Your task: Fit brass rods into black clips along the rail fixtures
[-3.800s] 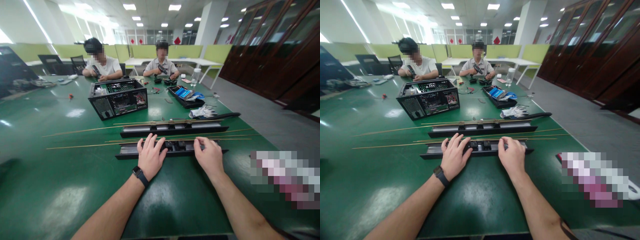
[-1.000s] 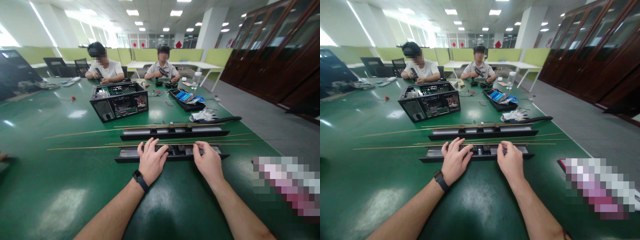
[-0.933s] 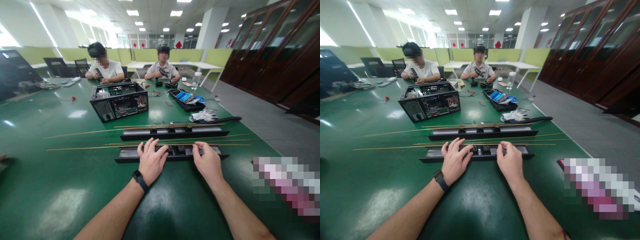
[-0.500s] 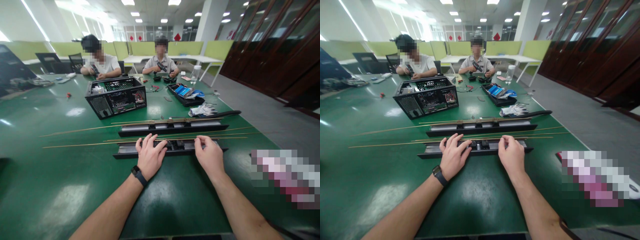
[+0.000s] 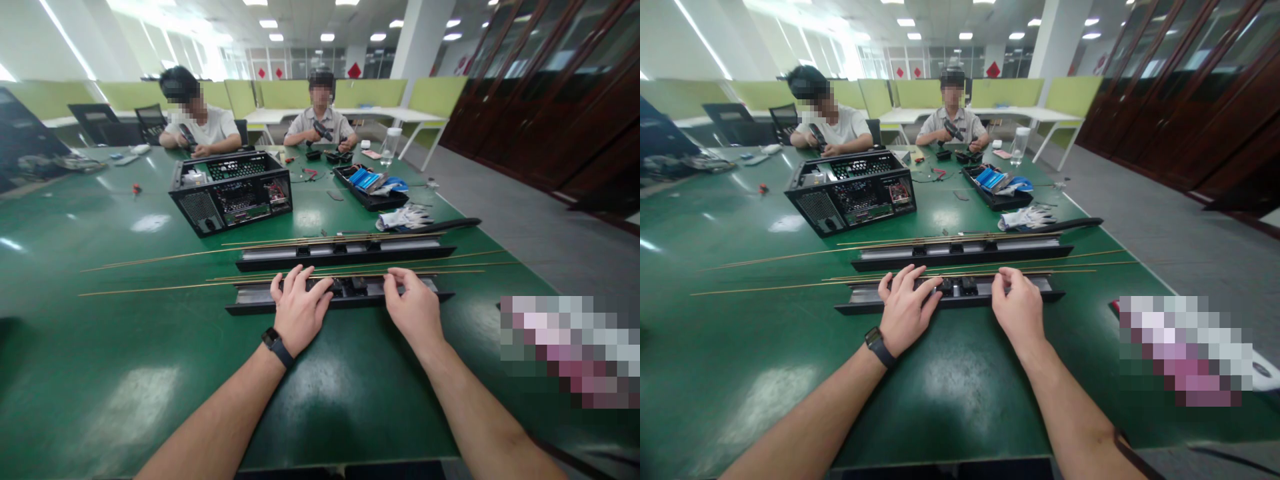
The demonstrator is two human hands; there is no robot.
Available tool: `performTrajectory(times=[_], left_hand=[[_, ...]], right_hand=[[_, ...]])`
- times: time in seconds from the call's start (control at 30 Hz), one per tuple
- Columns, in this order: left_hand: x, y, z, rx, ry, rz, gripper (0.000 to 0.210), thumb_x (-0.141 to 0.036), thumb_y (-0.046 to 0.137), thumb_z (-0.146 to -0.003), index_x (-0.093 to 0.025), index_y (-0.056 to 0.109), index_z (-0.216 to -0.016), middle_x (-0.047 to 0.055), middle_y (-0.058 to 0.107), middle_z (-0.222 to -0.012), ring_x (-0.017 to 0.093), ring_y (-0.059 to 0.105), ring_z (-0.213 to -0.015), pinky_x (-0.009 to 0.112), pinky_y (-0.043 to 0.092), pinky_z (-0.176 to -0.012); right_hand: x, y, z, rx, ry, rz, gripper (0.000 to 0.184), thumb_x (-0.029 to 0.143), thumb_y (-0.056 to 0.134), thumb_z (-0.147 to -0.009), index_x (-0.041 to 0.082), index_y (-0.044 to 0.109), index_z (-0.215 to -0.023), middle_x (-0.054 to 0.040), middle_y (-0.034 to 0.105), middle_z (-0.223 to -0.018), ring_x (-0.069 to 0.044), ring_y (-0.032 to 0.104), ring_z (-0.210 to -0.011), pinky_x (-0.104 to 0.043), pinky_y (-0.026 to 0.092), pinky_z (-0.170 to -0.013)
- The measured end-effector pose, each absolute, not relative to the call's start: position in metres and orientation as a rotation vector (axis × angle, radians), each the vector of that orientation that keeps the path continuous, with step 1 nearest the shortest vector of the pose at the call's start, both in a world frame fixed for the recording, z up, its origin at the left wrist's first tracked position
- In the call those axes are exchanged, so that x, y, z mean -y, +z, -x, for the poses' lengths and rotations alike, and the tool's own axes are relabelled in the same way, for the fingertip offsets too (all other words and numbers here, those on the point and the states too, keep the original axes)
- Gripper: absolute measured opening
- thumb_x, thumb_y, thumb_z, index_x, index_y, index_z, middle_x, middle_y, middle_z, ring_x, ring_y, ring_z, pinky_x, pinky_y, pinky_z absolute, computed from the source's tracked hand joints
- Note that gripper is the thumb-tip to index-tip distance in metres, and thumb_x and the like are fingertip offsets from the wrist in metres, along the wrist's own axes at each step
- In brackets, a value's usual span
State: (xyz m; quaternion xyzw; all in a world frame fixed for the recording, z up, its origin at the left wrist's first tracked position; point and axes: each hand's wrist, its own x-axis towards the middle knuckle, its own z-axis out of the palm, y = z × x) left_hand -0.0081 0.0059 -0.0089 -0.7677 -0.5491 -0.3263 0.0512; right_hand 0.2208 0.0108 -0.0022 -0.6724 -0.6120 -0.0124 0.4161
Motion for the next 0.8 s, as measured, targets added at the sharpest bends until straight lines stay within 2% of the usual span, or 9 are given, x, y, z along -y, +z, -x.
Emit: performTrajectory(times=[0.8], left_hand=[[-0.006,-0.009,0.008,1.679,-0.994,2.329,0.025,-0.039,0.057,-0.094,-0.039,0.069,-0.116,0.007,0.059,-0.137,0.030,0.042,-0.137,0.058,0.017,-0.115]], right_hand=[[-0.007,-0.001,-0.208,1.596,0.047,1.596,0.024,0.032,0.056,-0.091,0.019,0.070,-0.107,-0.0081,0.076,-0.099,-0.024,0.071,-0.093,-0.038,0.051,-0.089]])
